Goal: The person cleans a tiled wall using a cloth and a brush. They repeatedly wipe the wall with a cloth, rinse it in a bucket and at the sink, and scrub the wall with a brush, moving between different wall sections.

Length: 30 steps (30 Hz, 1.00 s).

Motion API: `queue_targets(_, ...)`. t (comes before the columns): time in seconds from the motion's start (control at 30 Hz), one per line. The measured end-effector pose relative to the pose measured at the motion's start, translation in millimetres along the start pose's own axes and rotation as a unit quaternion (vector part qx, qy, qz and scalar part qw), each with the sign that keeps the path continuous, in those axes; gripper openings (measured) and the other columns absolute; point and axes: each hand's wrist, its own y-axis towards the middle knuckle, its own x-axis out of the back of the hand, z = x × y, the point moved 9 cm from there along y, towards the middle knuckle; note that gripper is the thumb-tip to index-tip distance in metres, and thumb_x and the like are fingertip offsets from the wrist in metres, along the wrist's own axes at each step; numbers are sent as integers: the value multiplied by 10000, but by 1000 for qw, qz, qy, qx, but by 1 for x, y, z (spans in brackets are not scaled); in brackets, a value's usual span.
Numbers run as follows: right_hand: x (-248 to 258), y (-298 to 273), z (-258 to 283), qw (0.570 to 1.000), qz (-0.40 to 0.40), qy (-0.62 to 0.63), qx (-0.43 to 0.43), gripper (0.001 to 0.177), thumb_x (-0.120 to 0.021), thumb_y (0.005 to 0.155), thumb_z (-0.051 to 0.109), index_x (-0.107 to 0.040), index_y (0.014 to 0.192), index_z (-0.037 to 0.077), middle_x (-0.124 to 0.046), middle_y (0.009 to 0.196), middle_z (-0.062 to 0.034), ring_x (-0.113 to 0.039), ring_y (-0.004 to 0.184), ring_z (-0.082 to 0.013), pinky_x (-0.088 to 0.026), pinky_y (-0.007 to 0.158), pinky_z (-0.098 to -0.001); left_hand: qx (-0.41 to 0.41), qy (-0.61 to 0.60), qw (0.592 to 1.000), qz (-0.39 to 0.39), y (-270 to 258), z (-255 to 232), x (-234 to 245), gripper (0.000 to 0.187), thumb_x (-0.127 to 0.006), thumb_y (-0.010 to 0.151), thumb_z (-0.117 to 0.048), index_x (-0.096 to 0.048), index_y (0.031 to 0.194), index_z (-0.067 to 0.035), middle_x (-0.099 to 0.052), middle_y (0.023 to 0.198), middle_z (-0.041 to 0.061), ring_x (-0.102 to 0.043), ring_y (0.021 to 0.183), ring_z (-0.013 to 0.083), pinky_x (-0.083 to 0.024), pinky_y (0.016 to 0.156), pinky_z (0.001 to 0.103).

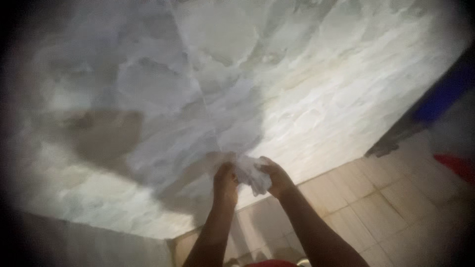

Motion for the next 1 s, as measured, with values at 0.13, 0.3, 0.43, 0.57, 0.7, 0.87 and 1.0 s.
queue_targets(0.13,13,11,-16,983,-96,154,-15,430,-632,850,107,-502,1253,34,-667,1114,-174,-713,983,-281,-628,825,-363,26,102,991,-78,-8,2,22,363,-609,966,-305,-632,1239,-66,-656,1104,101,-650,1005,262,-550,886,421)
queue_targets(0.3,-26,9,1,999,-19,27,3,311,-623,966,183,-511,1211,30,-638,1023,-163,-652,943,-323,-616,761,-427,60,-199,974,92,-16,5,-2,368,-668,959,-281,-629,1232,-37,-670,1144,129,-657,1049,292,-554,900,434)
queue_targets(0.43,-31,10,18,889,-50,-444,96,310,-564,958,219,-562,1225,62,-691,1095,-98,-688,1022,-244,-612,883,-374,164,-151,972,82,-28,34,11,368,-676,916,-299,-632,1200,-68,-663,1050,103,-632,957,288,-561,791,465)
queue_targets(0.57,-17,20,11,958,-76,-245,125,373,-543,1049,261,-641,1235,-46,-705,1153,-155,-641,1019,-264,-551,901,-404,62,-106,992,4,-23,0,35,416,-689,911,-279,-609,1251,-53,-665,1094,127,-643,980,301,-566,829,471)
queue_targets(0.7,-39,12,-12,902,-39,-422,78,531,-610,917,286,-498,1364,21,-637,1280,-119,-659,1144,-250,-541,1009,-403,21,-24,999,-26,-31,-40,49,468,-702,906,-258,-586,1302,-37,-667,1138,150,-655,1002,315,-570,866,478)
queue_targets(0.87,-76,9,-71,966,-3,-247,-77,552,-589,997,321,-365,1423,52,-618,1305,-152,-619,1203,-302,-518,1062,-429,78,42,996,-9,-38,-43,64,538,-718,899,-232,-557,1366,-18,-670,1194,180,-669,1030,331,-576,913,486)
queue_targets(1.0,-91,16,-97,958,-119,242,-97,512,-484,1038,324,-415,1434,6,-573,1316,-235,-587,1191,-370,-501,1034,-466,36,173,984,-20,-27,-57,110,793,-771,810,-345,-483,1503,-91,-665,1358,150,-688,1175,337,-570,1031,463)
